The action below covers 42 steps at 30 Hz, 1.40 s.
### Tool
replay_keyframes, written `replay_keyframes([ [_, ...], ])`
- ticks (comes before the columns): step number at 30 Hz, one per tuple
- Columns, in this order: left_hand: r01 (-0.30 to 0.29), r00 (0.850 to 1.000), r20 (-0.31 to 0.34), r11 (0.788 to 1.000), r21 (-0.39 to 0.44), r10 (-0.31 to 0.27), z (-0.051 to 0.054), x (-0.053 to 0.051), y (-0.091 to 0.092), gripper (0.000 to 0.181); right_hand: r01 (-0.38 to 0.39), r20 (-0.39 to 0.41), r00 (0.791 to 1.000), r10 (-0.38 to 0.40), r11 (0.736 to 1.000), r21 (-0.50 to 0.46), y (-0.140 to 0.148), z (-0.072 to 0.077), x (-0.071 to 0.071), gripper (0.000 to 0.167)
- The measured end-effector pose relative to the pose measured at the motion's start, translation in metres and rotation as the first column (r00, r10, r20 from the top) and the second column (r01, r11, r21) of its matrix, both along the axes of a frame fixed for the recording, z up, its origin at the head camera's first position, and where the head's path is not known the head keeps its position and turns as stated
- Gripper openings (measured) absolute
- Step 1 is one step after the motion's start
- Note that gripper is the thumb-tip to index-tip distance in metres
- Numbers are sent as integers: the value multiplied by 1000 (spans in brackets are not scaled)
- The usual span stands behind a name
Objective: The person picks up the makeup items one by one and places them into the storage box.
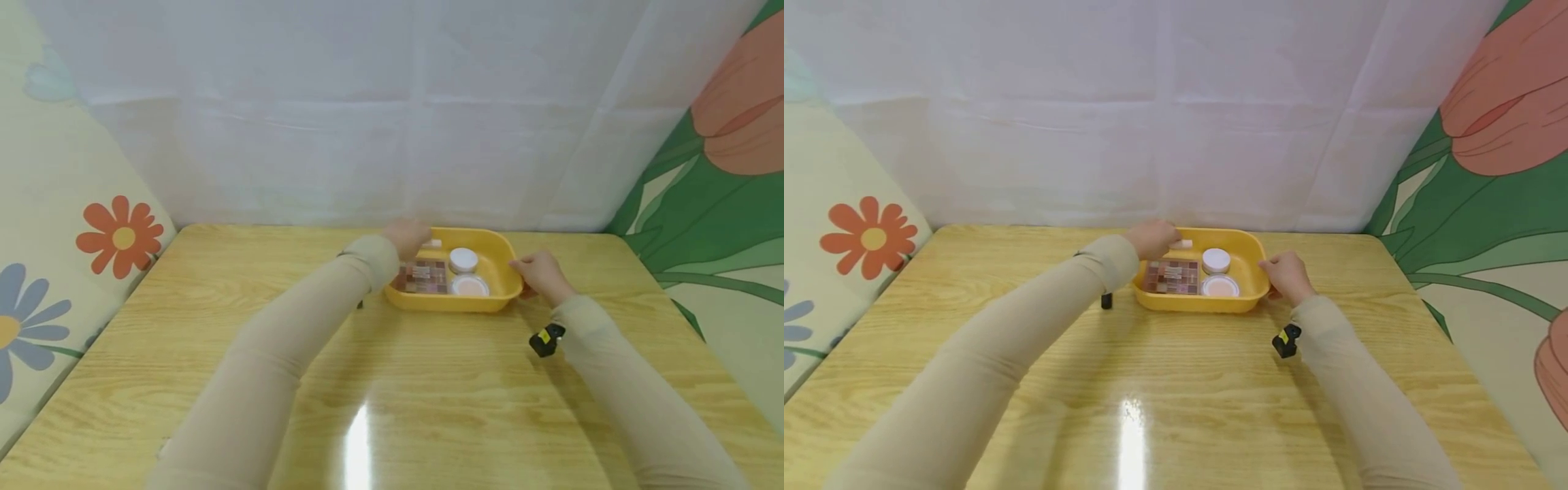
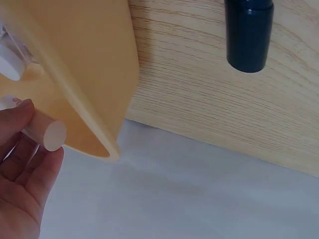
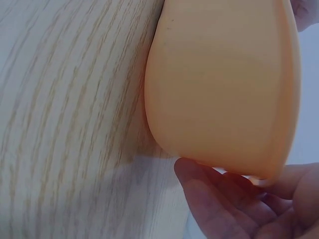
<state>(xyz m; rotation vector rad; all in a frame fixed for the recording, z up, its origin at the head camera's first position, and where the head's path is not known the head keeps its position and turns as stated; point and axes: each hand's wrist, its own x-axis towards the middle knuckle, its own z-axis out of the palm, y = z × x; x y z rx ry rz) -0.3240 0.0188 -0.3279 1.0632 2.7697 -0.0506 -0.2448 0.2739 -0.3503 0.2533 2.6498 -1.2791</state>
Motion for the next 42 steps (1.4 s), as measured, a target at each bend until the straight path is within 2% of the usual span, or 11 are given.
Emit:
replay_keyframes([
  [7, -31, 1000, 4, 999, 19, 30, 2, 3, 7, 42, 12, -2, 1000, -12, 1000, -11, 1, -2, 0, 43],
  [14, 14, 996, -84, 1000, -20, -16, 1, -1, 15, 17, 22, 3, 1000, -22, 1000, -13, 0, -2, 1, 42],
  [18, 35, 996, -77, 999, -5, -35, 1, -5, 19, 22, 18, -6, 1000, -18, 1000, -12, -1, -1, 1, 42],
  [19, 38, 997, -72, 999, -10, -38, 7, 1, 19, 25, 17, -8, 1000, -17, 1000, -12, -1, -1, 0, 42],
  [25, 90, 984, -144, 993, -77, -100, -7, -7, 35, 26, 24, -7, 1000, -24, 999, -23, -3, 0, 1, 41],
  [26, 115, 974, -188, 991, -63, -125, -29, -26, 40, 26, 26, -7, 1000, -26, 999, -26, -3, 0, 1, 41],
  [30, 151, 954, -254, 988, -42, -156, -87, -79, 54, 33, 28, -2, 1000, -28, 999, -30, -4, -1, 0, 41],
  [32, 139, 959, -239, 987, -78, -153, -113, -105, 60, 34, 28, 3, 1000, -28, 999, -31, -3, -2, -1, 40],
  [34, 112, 966, -220, 989, -101, -132, -123, -116, 63, 34, 30, 9, 1000, -30, 999, -32, -2, -2, -2, 40],
  [39, 124, 939, -311, 989, -85, -145, -159, -149, 64, 16, 31, 13, 999, -30, 999, -16, -1, -2, -3, 38],
  [42, 124, 939, -313, 988, -88, -146, -167, -158, 64, 13, 30, 11, 999, -30, 999, -11, 0, -2, -3, 38],
])
